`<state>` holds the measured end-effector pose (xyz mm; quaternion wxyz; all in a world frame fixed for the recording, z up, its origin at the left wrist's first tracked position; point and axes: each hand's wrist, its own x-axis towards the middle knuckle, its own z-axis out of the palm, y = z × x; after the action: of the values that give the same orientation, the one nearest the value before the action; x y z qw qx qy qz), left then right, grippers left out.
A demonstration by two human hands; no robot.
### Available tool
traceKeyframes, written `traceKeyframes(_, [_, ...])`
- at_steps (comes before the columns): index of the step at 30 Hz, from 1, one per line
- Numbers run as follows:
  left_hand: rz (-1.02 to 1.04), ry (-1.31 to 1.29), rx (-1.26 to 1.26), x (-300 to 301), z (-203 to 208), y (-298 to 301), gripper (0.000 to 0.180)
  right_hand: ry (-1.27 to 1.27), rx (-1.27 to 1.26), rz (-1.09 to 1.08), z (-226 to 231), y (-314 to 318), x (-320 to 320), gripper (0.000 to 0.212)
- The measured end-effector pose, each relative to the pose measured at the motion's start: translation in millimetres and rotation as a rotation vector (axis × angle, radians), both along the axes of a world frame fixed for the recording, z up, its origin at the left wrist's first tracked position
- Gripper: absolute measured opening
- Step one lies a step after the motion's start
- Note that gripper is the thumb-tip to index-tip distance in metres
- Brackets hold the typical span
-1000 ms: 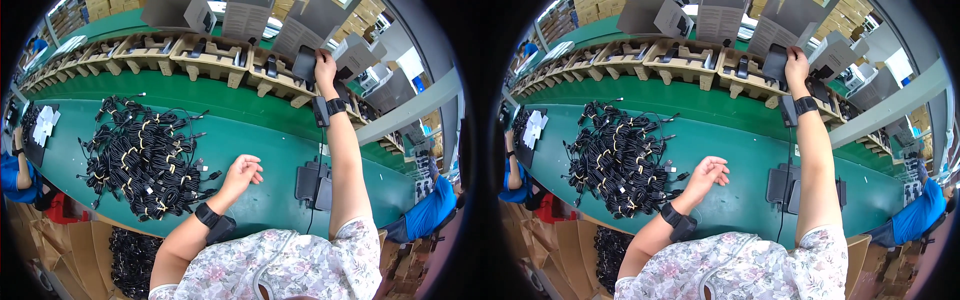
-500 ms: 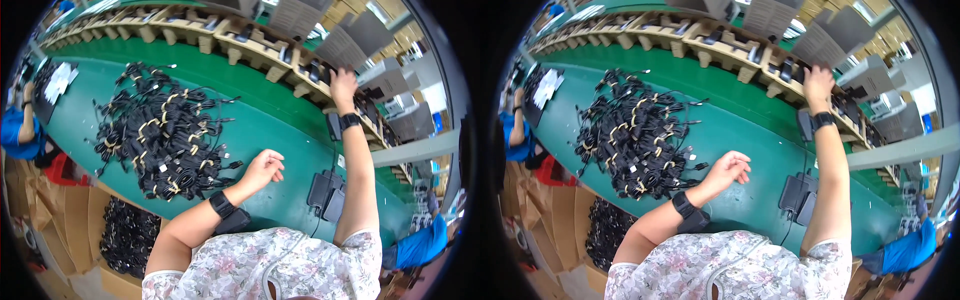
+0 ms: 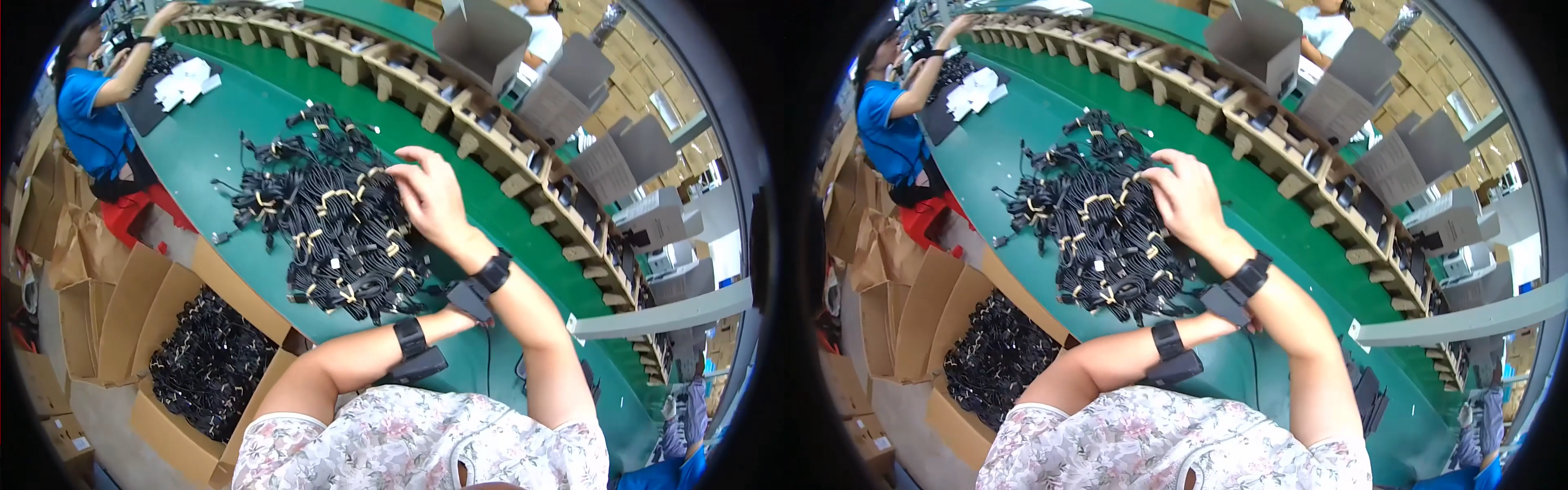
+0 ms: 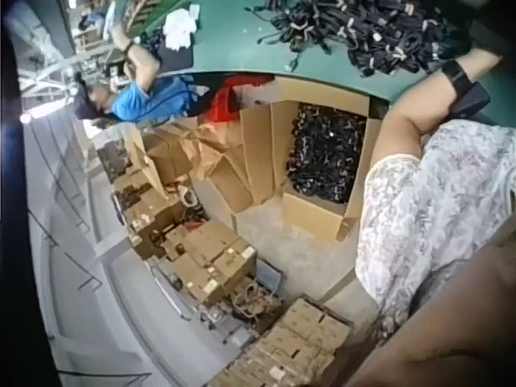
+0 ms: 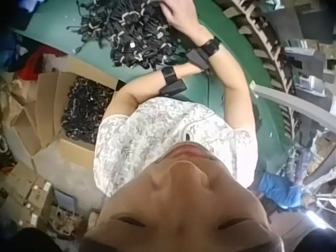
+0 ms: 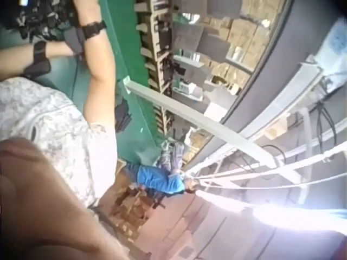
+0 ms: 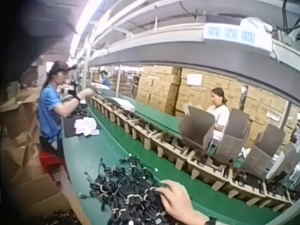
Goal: The person picks up a cable from a pile, unties it, and places it into a cardboard tray. They then pick up a flat black component and place it into the same tray before repeating the process.
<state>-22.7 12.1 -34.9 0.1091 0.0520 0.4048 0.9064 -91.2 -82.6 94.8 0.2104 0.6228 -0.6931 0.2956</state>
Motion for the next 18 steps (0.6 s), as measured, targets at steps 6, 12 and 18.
traceKeyframes(6, [-0.027,0.062,-0.198,6,20,-6,0.026,-0.332,0.379,-0.041,-43,-25,19,0.032])
traceKeyframes(12, [0.093,0.287,0.309,2,-10,2,0.028,-0.412,0.47,-0.042,-23,17,15,0.042])
traceKeyframes(18, [0.068,-0.029,-0.25,3,20,0,0.015,-0.328,0.629,-0.221,12,118,13,0.029])
